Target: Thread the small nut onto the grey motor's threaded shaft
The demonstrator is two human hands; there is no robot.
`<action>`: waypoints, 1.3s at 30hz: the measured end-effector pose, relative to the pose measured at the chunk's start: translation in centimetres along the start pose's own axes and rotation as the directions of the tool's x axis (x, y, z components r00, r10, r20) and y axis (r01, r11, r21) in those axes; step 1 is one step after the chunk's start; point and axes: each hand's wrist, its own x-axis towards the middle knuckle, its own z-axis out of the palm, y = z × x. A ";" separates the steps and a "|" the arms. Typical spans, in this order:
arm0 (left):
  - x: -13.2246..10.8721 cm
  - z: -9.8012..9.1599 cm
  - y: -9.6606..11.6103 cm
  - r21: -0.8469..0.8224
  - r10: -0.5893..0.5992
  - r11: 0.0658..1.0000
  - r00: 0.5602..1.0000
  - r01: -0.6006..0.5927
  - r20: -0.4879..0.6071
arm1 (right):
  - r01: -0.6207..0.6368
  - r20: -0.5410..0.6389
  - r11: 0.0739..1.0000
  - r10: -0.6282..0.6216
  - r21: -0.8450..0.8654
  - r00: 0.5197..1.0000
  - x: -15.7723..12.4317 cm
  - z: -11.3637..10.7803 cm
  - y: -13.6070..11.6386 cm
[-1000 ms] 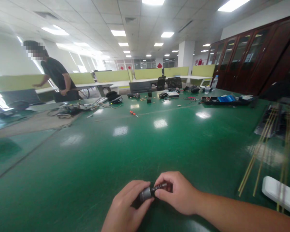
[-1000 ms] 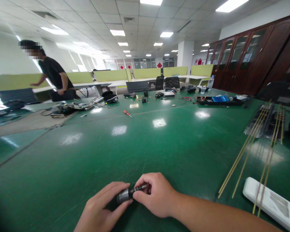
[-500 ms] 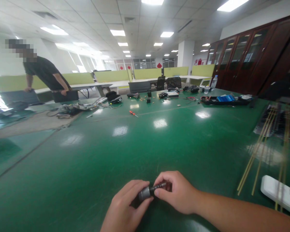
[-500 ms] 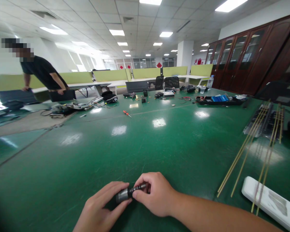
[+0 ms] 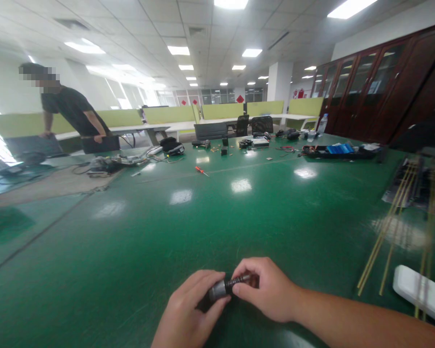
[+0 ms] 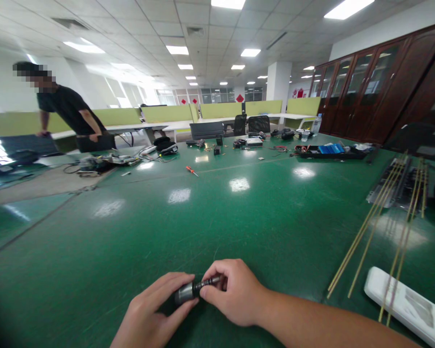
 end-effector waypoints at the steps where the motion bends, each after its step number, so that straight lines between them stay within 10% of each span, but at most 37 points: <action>1: 0.0 0.0 0.0 0.004 0.002 1.000 1.000 -0.002 -0.002 | -0.003 0.000 1.000 0.003 0.000 1.000 0.0 0.0 0.0; 39: -0.2 0.0 -0.5 0.044 0.007 0.999 1.000 -0.006 -0.019 | -0.020 -0.004 0.998 0.020 0.059 1.000 0.0 -0.1 0.2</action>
